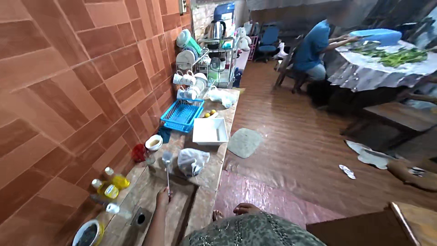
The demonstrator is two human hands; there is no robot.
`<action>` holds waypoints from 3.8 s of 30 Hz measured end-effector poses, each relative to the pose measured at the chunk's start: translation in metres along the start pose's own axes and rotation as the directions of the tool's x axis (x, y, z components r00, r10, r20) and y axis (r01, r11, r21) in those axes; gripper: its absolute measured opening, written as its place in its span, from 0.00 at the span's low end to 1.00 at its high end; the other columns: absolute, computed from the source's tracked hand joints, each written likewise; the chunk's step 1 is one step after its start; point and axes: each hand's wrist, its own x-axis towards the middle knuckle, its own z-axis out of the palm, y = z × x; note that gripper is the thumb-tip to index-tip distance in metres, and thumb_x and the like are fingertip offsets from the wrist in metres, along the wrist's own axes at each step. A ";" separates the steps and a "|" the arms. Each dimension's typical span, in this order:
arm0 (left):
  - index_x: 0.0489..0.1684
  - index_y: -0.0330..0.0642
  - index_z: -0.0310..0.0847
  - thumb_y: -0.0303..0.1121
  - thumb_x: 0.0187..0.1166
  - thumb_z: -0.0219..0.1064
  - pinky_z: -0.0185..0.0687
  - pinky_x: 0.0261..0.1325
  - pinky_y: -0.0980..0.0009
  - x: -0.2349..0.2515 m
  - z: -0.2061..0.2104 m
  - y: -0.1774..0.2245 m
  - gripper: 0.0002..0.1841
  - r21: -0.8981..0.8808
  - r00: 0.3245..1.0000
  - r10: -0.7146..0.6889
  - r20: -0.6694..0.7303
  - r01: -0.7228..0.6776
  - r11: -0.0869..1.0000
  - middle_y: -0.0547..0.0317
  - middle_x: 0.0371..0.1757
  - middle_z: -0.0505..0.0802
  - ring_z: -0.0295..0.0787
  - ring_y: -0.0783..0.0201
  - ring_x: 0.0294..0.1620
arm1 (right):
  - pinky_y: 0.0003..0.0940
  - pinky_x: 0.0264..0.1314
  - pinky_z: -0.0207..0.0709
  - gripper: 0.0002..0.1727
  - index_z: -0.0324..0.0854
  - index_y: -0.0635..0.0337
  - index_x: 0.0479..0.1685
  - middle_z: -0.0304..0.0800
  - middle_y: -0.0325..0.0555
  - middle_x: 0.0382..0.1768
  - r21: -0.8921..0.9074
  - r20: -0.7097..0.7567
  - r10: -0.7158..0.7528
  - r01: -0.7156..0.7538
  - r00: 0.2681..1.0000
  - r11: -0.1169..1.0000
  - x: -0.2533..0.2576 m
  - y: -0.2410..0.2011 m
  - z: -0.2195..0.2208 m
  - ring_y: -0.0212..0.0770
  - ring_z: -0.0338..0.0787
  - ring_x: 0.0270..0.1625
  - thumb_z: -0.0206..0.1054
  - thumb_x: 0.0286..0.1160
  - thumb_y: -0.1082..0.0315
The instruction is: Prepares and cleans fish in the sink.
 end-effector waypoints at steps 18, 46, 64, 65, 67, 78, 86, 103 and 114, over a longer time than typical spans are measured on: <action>0.94 0.38 0.44 0.36 0.89 0.60 0.76 0.71 0.38 -0.032 0.024 0.032 0.36 -0.182 0.935 -0.027 -0.353 -0.041 0.982 0.29 0.88 0.64 0.71 0.33 0.80 | 0.38 0.42 0.86 0.16 0.80 0.65 0.58 0.91 0.48 0.44 -0.036 0.189 0.121 -0.116 0.974 0.993 0.184 -0.150 -0.093 0.39 0.90 0.36 0.58 0.90 0.60; 0.72 0.56 0.85 0.52 0.79 0.71 0.85 0.64 0.44 -0.146 -0.180 0.087 0.24 0.909 0.797 0.522 -0.304 0.079 0.409 0.50 0.72 0.86 0.86 0.46 0.69 | 0.76 0.57 0.77 0.15 0.86 0.72 0.59 0.90 0.75 0.51 -0.655 0.556 -0.445 0.700 0.702 0.285 0.165 -0.282 0.084 0.74 0.91 0.51 0.61 0.85 0.71; 0.70 0.54 0.85 0.49 0.87 0.59 0.70 0.81 0.49 -0.147 -0.140 -0.066 0.20 0.739 0.833 0.535 -0.144 -0.269 0.618 0.54 0.72 0.86 0.77 0.51 0.77 | 0.45 0.54 0.87 0.16 0.84 0.66 0.61 0.92 0.54 0.47 -0.467 0.692 -0.044 0.493 0.721 0.734 0.103 -0.107 0.293 0.42 0.92 0.45 0.61 0.86 0.65; 0.73 0.51 0.83 0.51 0.87 0.60 0.68 0.83 0.49 -0.146 -0.142 -0.088 0.23 0.667 0.890 0.406 -0.206 -0.176 0.724 0.50 0.76 0.84 0.75 0.49 0.80 | 0.45 0.56 0.86 0.16 0.84 0.66 0.61 0.92 0.55 0.47 -0.469 0.729 -0.029 0.530 0.684 0.706 0.100 -0.101 0.299 0.43 0.92 0.46 0.61 0.86 0.65; 0.81 0.47 0.75 0.53 0.86 0.60 0.66 0.86 0.48 -0.142 -0.148 -0.117 0.29 0.502 0.939 0.151 -0.310 0.027 0.864 0.45 0.81 0.79 0.71 0.47 0.84 | 0.49 0.63 0.84 0.16 0.85 0.67 0.60 0.93 0.58 0.50 -0.425 0.828 -0.017 0.648 0.560 0.632 0.094 -0.095 0.310 0.47 0.93 0.51 0.62 0.85 0.65; 0.70 0.36 0.82 0.50 0.92 0.54 0.69 0.80 0.46 -0.077 -0.159 -0.155 0.26 0.171 0.968 -0.250 -0.028 0.251 0.953 0.39 0.69 0.87 0.82 0.47 0.74 | 0.55 0.71 0.76 0.24 0.87 0.67 0.59 0.92 0.61 0.53 -0.352 0.914 0.380 0.752 0.146 0.557 0.111 -0.117 0.341 0.53 0.90 0.59 0.61 0.88 0.53; 0.63 0.42 0.86 0.51 0.92 0.51 0.78 0.72 0.46 -0.120 -0.140 -0.142 0.25 0.334 0.980 -0.141 -0.143 0.182 0.925 0.45 0.59 0.92 0.89 0.50 0.63 | 0.57 0.65 0.81 0.26 0.74 0.59 0.79 0.89 0.60 0.58 -0.665 0.714 0.257 0.516 0.651 0.540 0.189 -0.074 0.313 0.56 0.91 0.56 0.57 0.90 0.53; 0.50 0.32 0.89 0.37 0.88 0.60 0.83 0.62 0.63 -0.143 -0.082 -0.059 0.16 0.237 0.919 0.345 0.189 -0.383 0.893 0.48 0.46 0.94 0.90 0.64 0.50 | 0.58 0.81 0.71 0.30 0.73 0.54 0.83 0.72 0.62 0.81 -0.572 0.696 -0.091 0.626 0.712 0.530 0.190 -0.082 0.246 0.61 0.77 0.79 0.67 0.78 0.69; 0.48 0.34 0.88 0.30 0.87 0.57 0.85 0.59 0.73 -0.173 -0.089 -0.061 0.12 -0.001 0.893 0.448 -0.043 -0.448 0.894 0.60 0.46 0.93 0.88 0.74 0.48 | 0.70 0.74 0.67 0.13 0.93 0.48 0.57 0.80 0.48 0.78 -0.291 0.911 -0.214 0.916 0.353 0.275 0.145 -0.078 0.241 0.62 0.72 0.81 0.70 0.77 0.64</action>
